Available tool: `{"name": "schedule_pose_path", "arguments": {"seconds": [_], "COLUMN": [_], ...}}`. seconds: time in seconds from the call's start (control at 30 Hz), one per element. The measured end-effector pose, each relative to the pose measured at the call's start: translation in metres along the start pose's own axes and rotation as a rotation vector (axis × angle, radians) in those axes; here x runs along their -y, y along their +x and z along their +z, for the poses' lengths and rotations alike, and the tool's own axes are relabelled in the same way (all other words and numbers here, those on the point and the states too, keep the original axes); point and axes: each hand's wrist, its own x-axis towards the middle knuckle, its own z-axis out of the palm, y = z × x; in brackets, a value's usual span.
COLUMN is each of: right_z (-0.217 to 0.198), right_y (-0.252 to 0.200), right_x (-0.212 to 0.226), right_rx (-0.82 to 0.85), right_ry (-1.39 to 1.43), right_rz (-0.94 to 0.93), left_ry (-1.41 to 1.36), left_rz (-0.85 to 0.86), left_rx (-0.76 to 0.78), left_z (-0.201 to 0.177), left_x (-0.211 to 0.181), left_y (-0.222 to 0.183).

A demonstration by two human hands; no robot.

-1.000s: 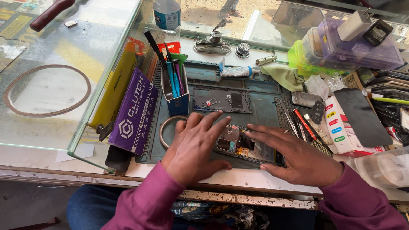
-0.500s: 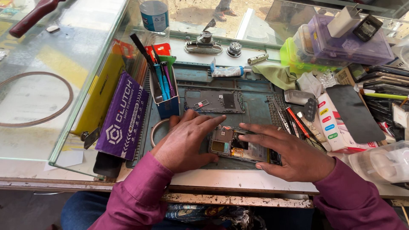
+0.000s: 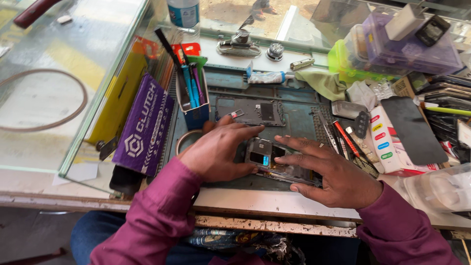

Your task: The person disassembles a mobile phone by hand, removing the back cover and disconnecting internal components before applying tape to the internal frame.

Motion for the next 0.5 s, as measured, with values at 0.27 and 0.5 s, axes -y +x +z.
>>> {"name": "schedule_pose_path", "arguments": {"seconds": [0.27, 0.5], "right_z": [0.014, 0.016], "right_y": [0.011, 0.011], "right_x": [0.007, 0.007], "right_rx": [-0.101, -0.122], "right_ry": [-0.082, -0.142], "right_rz": [-0.095, -0.143], "left_ry": [-0.034, -0.111], "left_rz": [-0.008, -0.041], "left_rx": [-0.005, -0.038], "left_z": [0.001, -0.001], "left_x": [-0.001, -0.003], "left_y": [-0.006, -0.012]}}
